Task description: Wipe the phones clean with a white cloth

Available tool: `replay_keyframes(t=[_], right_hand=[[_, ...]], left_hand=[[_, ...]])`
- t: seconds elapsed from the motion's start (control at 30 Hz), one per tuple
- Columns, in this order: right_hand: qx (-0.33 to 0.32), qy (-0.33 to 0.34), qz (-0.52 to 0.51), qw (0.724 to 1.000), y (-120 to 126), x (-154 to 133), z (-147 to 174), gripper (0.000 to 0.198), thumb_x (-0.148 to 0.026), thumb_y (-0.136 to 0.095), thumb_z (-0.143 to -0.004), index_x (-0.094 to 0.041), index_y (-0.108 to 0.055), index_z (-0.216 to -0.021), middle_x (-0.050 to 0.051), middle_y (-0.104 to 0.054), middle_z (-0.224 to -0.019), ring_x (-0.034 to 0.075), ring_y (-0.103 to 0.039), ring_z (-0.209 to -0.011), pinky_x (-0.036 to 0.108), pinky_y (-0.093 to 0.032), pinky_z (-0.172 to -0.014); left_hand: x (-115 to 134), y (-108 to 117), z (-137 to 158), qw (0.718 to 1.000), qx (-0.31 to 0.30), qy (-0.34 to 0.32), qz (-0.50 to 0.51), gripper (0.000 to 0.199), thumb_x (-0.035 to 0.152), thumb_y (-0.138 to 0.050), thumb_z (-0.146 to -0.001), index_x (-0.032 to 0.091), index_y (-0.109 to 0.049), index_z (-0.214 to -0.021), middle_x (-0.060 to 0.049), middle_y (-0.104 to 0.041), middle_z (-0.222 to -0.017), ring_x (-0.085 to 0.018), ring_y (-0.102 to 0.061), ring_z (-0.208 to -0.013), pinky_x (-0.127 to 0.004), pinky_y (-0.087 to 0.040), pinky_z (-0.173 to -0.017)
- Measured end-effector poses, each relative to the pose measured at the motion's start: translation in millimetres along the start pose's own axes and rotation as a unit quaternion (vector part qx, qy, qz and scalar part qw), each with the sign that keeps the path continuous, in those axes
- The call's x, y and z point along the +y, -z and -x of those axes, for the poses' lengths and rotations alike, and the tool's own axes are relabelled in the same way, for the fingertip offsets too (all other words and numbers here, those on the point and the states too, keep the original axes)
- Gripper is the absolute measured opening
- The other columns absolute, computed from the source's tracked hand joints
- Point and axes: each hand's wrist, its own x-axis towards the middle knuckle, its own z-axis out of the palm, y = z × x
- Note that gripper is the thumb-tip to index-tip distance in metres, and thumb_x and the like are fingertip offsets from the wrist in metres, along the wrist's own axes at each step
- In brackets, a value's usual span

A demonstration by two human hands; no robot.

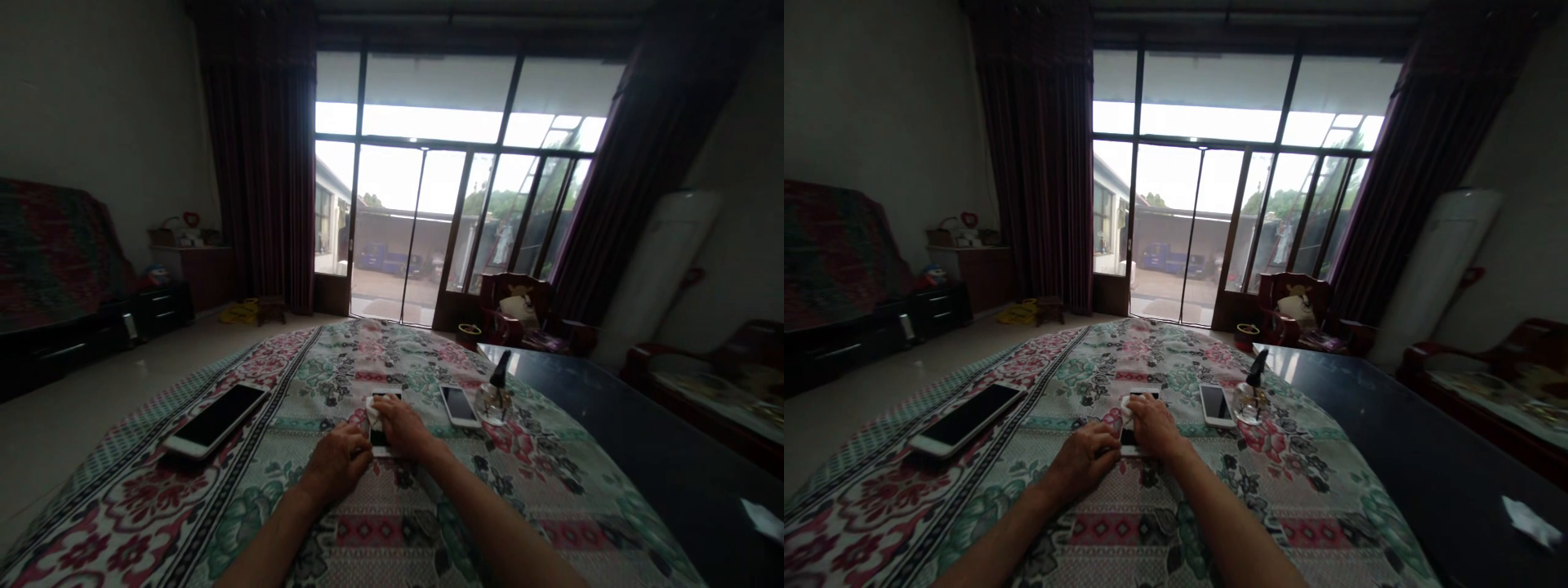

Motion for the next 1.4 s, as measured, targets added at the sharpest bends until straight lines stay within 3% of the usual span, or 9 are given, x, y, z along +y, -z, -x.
replay_keyframes(t=[0.3,0.53,0.73,0.83,0.97,1.13,1.4], right_hand=[[0.021,-0.048,0.014,0.999,-5,21,-28,0.041,-0.005,-0.041,-0.085,-0.019,-0.066,-0.114,0.007,-0.066,-0.124,0.021,-0.056,-0.115,0.032,-0.039,-0.100],[0.027,-0.059,0.014,0.998,-1,21,-15,0.044,-0.004,-0.042,-0.084,-0.020,-0.064,-0.119,0.007,-0.064,-0.127,0.020,-0.057,-0.116,0.031,-0.038,-0.101],[0.014,-0.064,0.056,0.996,5,7,-5,0.037,-0.006,-0.042,-0.085,-0.020,-0.066,-0.108,0.006,-0.066,-0.120,0.022,-0.053,-0.115,0.034,-0.038,-0.099],[0.001,-0.042,0.043,0.998,4,-4,8,0.038,-0.006,-0.040,-0.085,-0.020,-0.066,-0.109,0.007,-0.065,-0.122,0.023,-0.051,-0.118,0.034,-0.037,-0.100],[-0.008,-0.009,-0.004,1.000,3,-18,43,0.046,-0.009,-0.039,-0.087,-0.021,-0.057,-0.127,0.006,-0.056,-0.137,0.024,-0.041,-0.133,0.038,-0.032,-0.109],[-0.024,0.037,-0.042,0.998,8,-27,71,0.043,-0.012,-0.039,-0.090,-0.024,-0.059,-0.126,0.005,-0.057,-0.135,0.022,-0.044,-0.131,0.037,-0.029,-0.112],[-0.008,0.000,0.017,1.000,2,-8,13,0.033,-0.009,-0.040,-0.088,-0.021,-0.065,-0.105,0.007,-0.065,-0.116,0.022,-0.053,-0.112,0.031,-0.039,-0.095]], left_hand=[[4,3,0,1.000,0.000,0.009,0.018,0.015,0.017,-0.059,-0.081,0.020,-0.071,-0.072,-0.004,-0.068,-0.078,-0.019,-0.061,-0.080,-0.029,-0.045,-0.078],[0,1,1,1.000,0.023,0.018,0.008,0.013,0.017,-0.059,-0.078,0.020,-0.068,-0.069,-0.004,-0.067,-0.075,-0.019,-0.062,-0.080,-0.029,-0.046,-0.078],[0,0,3,0.999,0.030,0.028,0.006,0.013,0.016,-0.058,-0.078,0.020,-0.067,-0.069,-0.005,-0.067,-0.077,-0.020,-0.061,-0.082,-0.030,-0.047,-0.079],[1,1,3,0.999,0.030,0.025,0.004,0.014,0.013,-0.058,-0.077,0.019,-0.067,-0.069,-0.005,-0.067,-0.078,-0.020,-0.061,-0.082,-0.030,-0.047,-0.080],[0,0,3,0.999,0.030,0.015,0.011,0.014,0.012,-0.058,-0.076,0.020,-0.068,-0.070,-0.004,-0.068,-0.079,-0.020,-0.061,-0.083,-0.031,-0.047,-0.081],[-1,-1,5,0.999,0.031,0.011,0.024,0.015,0.014,-0.059,-0.079,0.021,-0.070,-0.072,-0.004,-0.069,-0.081,-0.020,-0.062,-0.085,-0.031,-0.048,-0.082],[-2,-1,4,1.000,0.025,0.014,0.008,0.014,0.011,-0.059,-0.076,0.019,-0.069,-0.071,-0.005,-0.068,-0.079,-0.020,-0.061,-0.083,-0.030,-0.048,-0.081]])
